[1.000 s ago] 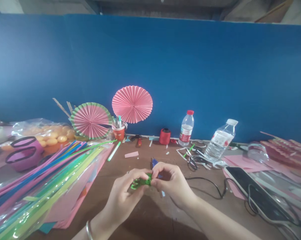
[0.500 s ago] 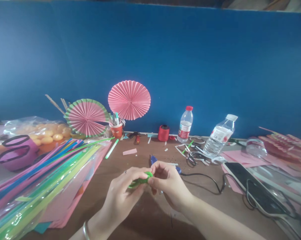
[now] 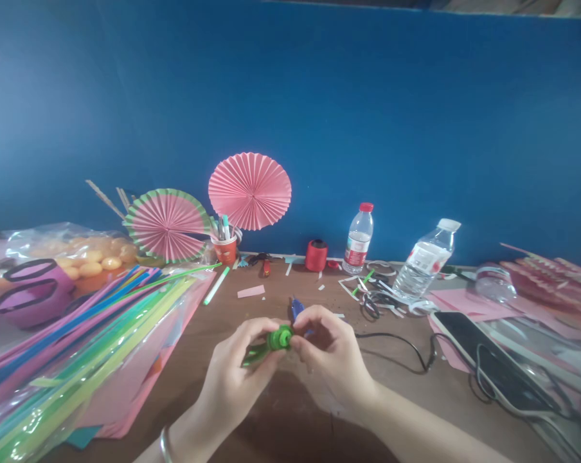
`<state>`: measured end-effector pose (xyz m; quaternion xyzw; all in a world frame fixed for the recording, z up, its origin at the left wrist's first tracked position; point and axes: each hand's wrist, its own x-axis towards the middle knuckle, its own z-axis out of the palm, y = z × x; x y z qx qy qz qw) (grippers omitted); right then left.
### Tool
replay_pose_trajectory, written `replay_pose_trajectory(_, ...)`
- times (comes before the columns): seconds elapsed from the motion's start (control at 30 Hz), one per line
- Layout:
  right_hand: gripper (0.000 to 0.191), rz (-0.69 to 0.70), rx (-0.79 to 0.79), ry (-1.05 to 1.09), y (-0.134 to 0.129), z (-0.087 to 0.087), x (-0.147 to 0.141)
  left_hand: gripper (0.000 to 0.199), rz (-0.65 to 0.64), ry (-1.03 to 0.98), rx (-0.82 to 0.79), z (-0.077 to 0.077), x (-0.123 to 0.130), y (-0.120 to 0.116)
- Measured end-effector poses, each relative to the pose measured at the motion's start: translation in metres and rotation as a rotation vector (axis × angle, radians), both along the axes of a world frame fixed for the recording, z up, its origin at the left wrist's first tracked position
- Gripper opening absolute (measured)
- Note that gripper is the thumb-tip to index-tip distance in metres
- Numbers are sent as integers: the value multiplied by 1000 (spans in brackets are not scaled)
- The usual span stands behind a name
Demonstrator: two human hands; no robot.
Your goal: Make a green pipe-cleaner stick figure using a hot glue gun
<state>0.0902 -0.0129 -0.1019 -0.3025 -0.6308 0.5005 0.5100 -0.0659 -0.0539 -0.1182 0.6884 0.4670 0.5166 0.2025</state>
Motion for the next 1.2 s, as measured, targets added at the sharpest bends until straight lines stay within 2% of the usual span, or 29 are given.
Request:
replay_pose_trajectory(0.1,10,-29,260,-129,4,0,5,28,-3,31,-10,2,0,0)
replay_pose_trajectory(0.23,11,-24,415,-200,7,-3,8,29,8,77,-32,4,0,0)
replay_pose_trajectory(0.33,7,-32,437,-248,7,-2,9,24,6,85,-29,5,1,0)
replay_pose_trajectory(0.5,5,-39,514,-297,5,-1,9,13,-62,-19,-89,6,5,0)
replay_pose_trajectory(0.77,8,-91,572,-295,2,-4,7,14,-183,-250,-322,12,9,-2)
replay_pose_trajectory(1.03,8,-127,536,-294,-2,-6,5,16,-101,-231,-339,13,9,-2)
replay_pose_trajectory(1.2,8,-146,496,-292,-5,-8,3,12,-50,-201,-288,13,10,-3)
